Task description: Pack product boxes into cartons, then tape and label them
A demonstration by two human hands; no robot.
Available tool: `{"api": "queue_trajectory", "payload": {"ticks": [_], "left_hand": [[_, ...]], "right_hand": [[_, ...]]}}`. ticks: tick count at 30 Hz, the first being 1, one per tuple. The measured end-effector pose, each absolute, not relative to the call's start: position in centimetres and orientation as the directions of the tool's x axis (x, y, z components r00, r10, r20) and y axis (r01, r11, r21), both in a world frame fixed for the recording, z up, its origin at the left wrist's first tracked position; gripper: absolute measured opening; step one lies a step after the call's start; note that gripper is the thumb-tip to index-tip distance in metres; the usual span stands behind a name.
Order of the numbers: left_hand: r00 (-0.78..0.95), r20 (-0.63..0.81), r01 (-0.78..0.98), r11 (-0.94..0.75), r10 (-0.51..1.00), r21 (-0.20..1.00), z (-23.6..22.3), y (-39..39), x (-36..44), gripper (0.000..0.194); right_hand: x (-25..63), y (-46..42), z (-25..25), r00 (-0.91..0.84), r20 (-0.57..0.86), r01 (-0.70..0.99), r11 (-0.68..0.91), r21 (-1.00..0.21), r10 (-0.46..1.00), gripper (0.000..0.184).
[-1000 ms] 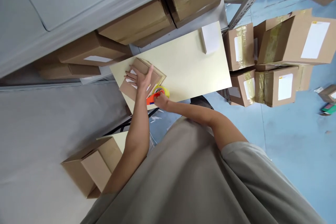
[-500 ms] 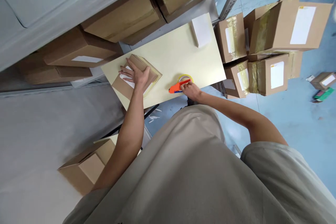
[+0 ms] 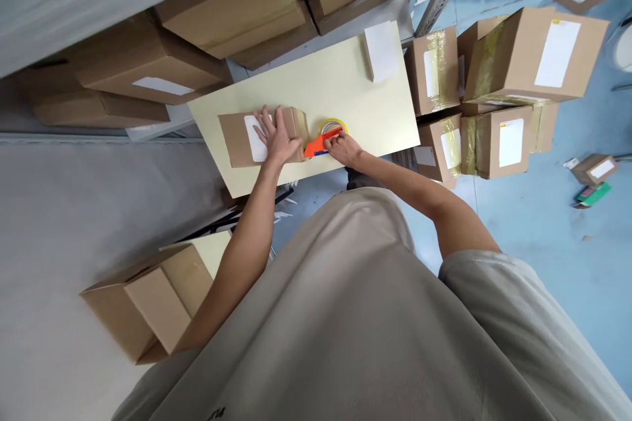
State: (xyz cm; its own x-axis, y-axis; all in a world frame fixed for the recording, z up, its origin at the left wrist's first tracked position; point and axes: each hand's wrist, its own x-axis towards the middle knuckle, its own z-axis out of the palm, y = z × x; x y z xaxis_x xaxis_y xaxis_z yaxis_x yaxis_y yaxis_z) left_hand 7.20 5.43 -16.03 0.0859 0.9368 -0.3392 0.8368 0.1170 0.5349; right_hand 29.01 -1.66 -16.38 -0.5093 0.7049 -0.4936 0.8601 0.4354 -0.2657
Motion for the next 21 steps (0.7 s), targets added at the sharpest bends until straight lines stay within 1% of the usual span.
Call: {"api": "queue_trajectory", "payload": {"ticks": [4, 7, 10, 13, 15, 17, 19, 21], "left_hand": [[0.194, -0.348, 0.813, 0.047, 0.917, 0.580, -14.8, 2.8, 7.1, 0.097], [0.236, -0.328, 0.802, 0.007, 0.915, 0.597, -14.3, 0.9, 7.1, 0.081], [0.255, -0.320, 0.809, -0.020, 0.912, 0.588, -14.4, -0.1, 7.3, 0.076], [0.253, -0.323, 0.829, -0.032, 0.912, 0.558, -14.7, -0.4, 7.5, 0.076], [0.252, -0.317, 0.849, -0.051, 0.914, 0.527, -15.0, -0.4, 7.6, 0.073], [0.262, -0.300, 0.861, -0.082, 0.917, 0.502, -15.2, -0.4, 7.6, 0.070], [0.274, -0.280, 0.863, -0.107, 0.920, 0.493, -15.4, -0.5, 7.6, 0.069], [0.281, -0.265, 0.859, -0.118, 0.922, 0.498, -15.7, -0.5, 7.5, 0.069]], "right_hand": [[26.9, -2.7, -16.3, -0.590, -0.505, 0.805, 0.507, -0.309, 0.630, 0.054], [25.3, -3.5, -16.5, -0.647, -0.479, 0.760, 0.553, -0.342, 0.594, 0.053], [25.4, -4.5, -16.4, -0.680, -0.451, 0.730, 0.590, -0.345, 0.578, 0.051], [28.3, -5.0, -16.0, -0.671, -0.455, 0.739, 0.581, -0.341, 0.586, 0.050], [31.7, -4.6, -15.8, -0.619, -0.485, 0.781, 0.548, -0.300, 0.617, 0.048], [35.5, -3.4, -15.6, -0.545, -0.513, 0.832, 0.504, -0.233, 0.663, 0.047], [38.3, -1.8, -15.4, -0.477, -0.502, 0.872, 0.459, -0.170, 0.721, 0.048], [39.3, -0.1, -15.3, -0.429, -0.470, 0.899, 0.417, -0.135, 0.771, 0.050]]}}
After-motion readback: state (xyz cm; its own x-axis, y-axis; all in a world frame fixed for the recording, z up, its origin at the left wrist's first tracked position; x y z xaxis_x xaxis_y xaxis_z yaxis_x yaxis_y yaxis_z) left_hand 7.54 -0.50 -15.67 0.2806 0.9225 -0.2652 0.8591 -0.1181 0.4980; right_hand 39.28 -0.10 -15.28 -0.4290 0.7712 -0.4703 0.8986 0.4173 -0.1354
